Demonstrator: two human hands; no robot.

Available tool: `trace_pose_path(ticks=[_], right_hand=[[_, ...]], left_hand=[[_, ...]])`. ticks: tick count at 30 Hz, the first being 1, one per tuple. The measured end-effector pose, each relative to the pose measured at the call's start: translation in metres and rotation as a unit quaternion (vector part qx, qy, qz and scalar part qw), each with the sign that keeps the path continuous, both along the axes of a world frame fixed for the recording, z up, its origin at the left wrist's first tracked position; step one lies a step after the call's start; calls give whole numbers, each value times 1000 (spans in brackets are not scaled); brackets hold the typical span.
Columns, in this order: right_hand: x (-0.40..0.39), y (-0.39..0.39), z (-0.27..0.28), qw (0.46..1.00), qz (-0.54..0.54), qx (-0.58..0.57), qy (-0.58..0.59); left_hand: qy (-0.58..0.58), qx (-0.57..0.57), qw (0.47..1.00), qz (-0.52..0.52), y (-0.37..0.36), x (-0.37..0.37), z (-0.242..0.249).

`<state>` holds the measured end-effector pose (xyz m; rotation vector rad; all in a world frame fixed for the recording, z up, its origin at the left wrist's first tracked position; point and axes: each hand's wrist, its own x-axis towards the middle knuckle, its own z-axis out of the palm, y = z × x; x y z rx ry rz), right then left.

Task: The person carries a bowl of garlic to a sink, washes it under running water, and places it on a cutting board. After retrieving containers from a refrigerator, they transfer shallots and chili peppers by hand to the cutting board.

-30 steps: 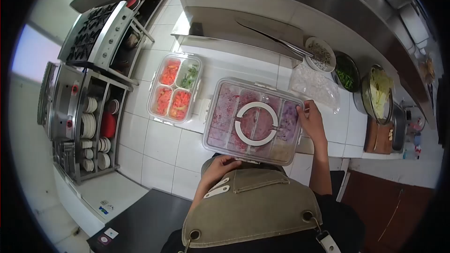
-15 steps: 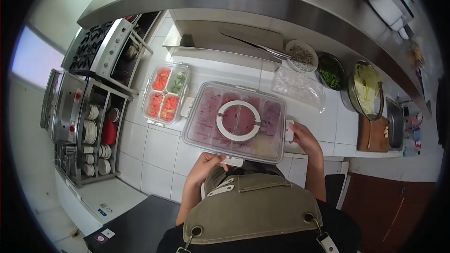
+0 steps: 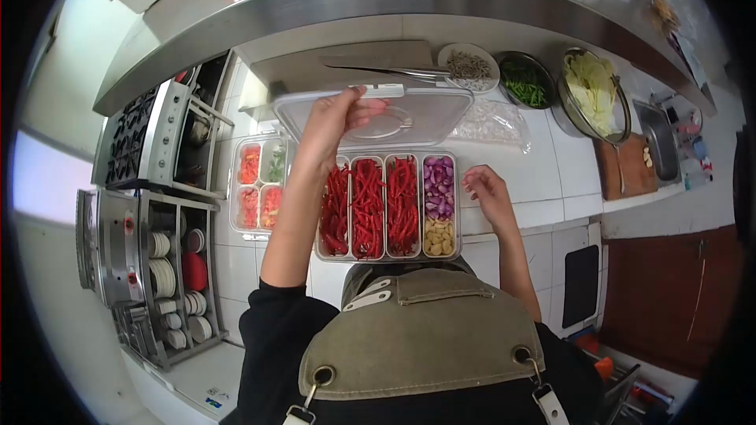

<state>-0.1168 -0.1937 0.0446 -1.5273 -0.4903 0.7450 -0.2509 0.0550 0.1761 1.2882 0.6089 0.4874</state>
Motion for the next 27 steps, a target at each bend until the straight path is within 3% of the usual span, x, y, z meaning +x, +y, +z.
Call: trace_pose_path(ticks=[1, 5, 10, 16, 18, 25, 27], right_hand=[[-5, 0, -2, 991, 23, -36, -126], [-19, 6, -1, 963, 5, -65, -261], [-20, 14, 8, 949, 29, -118, -291], [-25, 18, 12, 894, 117, -133, -412], [-30, 18, 16, 872, 141, -186, -430], [-53, 18, 16, 881, 115, -177, -425], [-57, 19, 16, 829, 116, -170, -520]], left_hand=[[12, 8, 1000, -9, 5, 5, -1], [17, -26, 999, -32, 26, 21, -8], [-20, -76, 996, -43, 41, 28, -17], [-36, -75, 996, -41, 48, 32, -32], [-34, -70, 996, -37, 42, 27, -26], [-32, -54, 997, -42, 36, 21, -26], [-22, -51, 998, -41, 38, 22, -27]])
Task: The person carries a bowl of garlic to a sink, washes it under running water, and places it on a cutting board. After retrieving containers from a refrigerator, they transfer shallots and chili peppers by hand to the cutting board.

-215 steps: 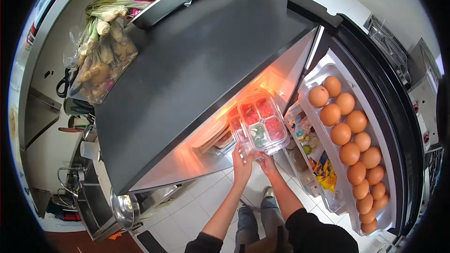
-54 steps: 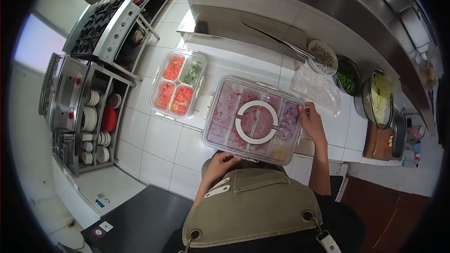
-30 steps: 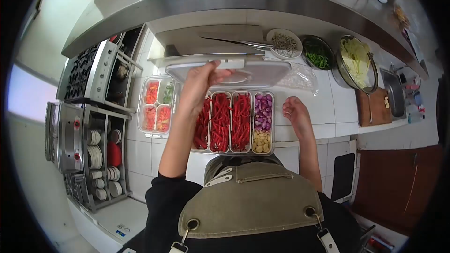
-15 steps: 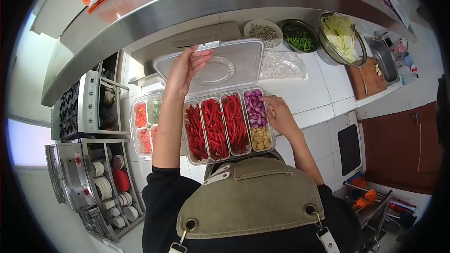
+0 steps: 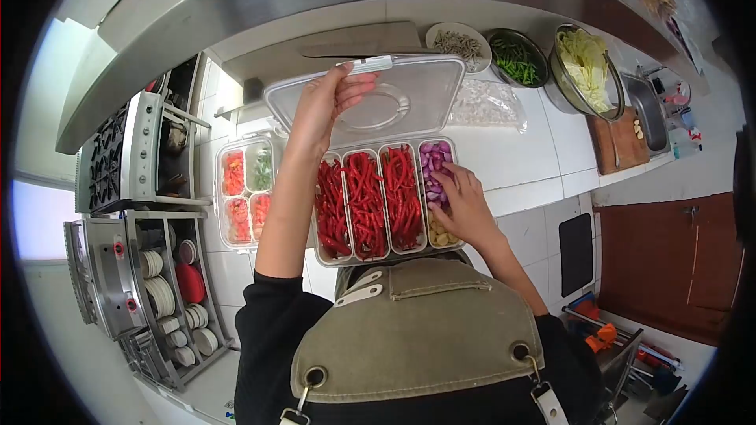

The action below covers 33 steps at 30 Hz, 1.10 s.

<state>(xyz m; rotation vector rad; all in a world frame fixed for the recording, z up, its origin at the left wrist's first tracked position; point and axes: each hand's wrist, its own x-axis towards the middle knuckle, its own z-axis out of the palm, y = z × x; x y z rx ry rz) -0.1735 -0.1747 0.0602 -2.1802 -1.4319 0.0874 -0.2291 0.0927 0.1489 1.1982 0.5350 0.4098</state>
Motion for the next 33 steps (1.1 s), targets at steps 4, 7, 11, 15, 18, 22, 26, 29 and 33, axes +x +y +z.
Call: trace_pose_path(ticks=[4, 7, 11, 15, 18, 22, 26, 29, 33], right_hand=[[1, 0, -6, 999, 29, -6, -23], [8, -3, -2, 998, 62, -30, 1], [15, -2, 0, 994, 97, -53, 17], [27, 0, -2, 990, 132, -45, -21], [27, 4, -4, 988, 137, -56, -38], [20, 10, -16, 984, 114, -80, -109], [22, 11, -22, 986, 114, -58, -107], [21, 11, -23, 984, 120, -60, -120], [21, 12, -28, 978, 129, -49, -158]], left_hand=[[5, 6, 1000, -2, -2, 0, 3], [10, 13, 1000, -6, -1, 0, 2], [3, 14, 1000, -4, -2, -1, 2], [13, 17, 1000, -10, -1, -1, 3], [6, 16, 1000, -7, -1, -1, 1], [19, 15, 1000, -9, 1, 0, 1], [9, 16, 1000, -10, 1, -1, 1], [15, 17, 1000, -11, 0, 0, 3], [15, 17, 1000, -14, 2, 1, 1]])
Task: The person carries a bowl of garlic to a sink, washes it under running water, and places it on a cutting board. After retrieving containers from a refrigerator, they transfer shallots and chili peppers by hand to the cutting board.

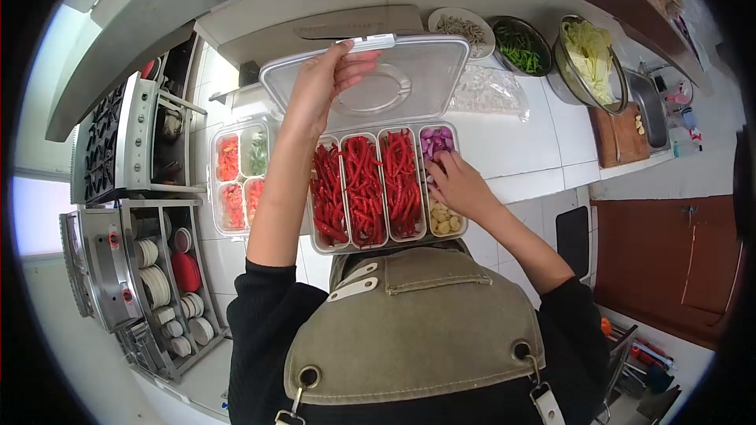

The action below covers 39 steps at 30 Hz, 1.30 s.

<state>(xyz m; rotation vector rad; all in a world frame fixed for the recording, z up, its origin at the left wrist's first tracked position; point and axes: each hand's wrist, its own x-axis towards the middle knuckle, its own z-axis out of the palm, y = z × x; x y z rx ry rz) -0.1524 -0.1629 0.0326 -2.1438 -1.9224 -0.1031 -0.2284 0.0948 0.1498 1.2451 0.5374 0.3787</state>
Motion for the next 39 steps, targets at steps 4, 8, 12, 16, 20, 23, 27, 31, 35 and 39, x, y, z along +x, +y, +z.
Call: trace_pose_path(ticks=[4, 8, 12, 16, 20, 23, 27, 31, 35, 39], right_hand=[[2, 1, 0, 999, 6, -29, 20], [2, 3, -3, 999, 12, -30, 6], [1, 2, -3, 998, 10, -53, 12], [-3, 0, -1, 998, -7, -56, 28], [1, -1, -7, 997, 7, -45, 57], [5, -1, -5, 994, 6, -23, 106], [10, -2, 2, 979, 3, -6, 206], [13, -3, 0, 958, -20, -3, 285], [17, -1, -2, 942, -32, 74, 324], [21, 4, 1, 882, -107, 93, 449]], left_hand=[[-4, 1, 1000, 0, -2, 0, 1], [-6, 3, 1000, 0, 1, 1, -2], [0, 9, 1000, -12, 2, 0, -1], [-10, 6, 1000, -8, 1, -1, -2], [0, 6, 1000, -18, 4, 1, -4], [-8, 4, 1000, -4, 3, 1, -2], [-1, 5, 1000, -8, 4, 2, -3], [-1, 5, 1000, -10, 5, 2, -4], [-8, 0, 1000, -5, 7, 3, -7], [2, 1, 1000, -7, 7, 5, -6]])
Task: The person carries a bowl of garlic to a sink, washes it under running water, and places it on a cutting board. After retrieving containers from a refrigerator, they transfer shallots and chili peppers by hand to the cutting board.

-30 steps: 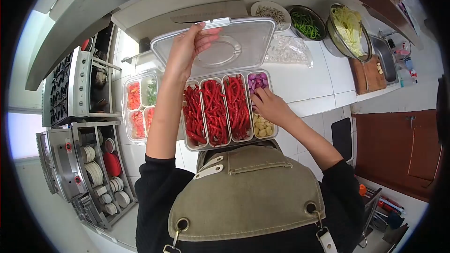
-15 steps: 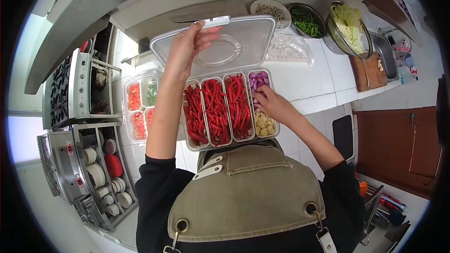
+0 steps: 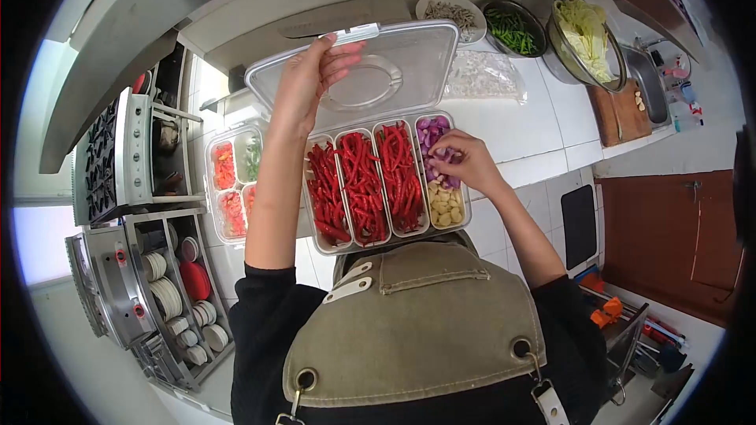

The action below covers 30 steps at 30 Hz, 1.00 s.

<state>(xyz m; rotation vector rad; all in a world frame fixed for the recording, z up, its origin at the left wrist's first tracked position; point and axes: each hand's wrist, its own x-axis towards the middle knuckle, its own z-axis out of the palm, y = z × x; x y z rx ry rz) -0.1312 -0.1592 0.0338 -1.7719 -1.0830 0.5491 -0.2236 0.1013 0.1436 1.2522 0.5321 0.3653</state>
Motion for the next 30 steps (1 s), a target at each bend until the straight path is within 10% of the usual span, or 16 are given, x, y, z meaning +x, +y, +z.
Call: trace_pose_path(ticks=[2, 4, 13, 17, 25, 30], right_hand=[[2, 2, -7, 998, -20, 10, 62], [2, 4, 8, 909, -50, -42, 412], [-5, 17, -6, 715, -15, 103, 692], [7, 11, -7, 736, 54, 163, 655], [109, -100, 14, 504, -104, 335, 789], [208, -228, 19, 569, -201, 393, 694]], left_hand=[[-2, -2, 1000, 3, 0, 0, 1], [-1, 1, 1000, 0, 0, 0, 2], [5, -9, 1000, 30, -5, 1, 7], [-1, -22, 999, 30, 6, 1, -8], [3, -34, 997, 64, 13, -10, -19], [8, -27, 996, 89, -2, -12, -3]])
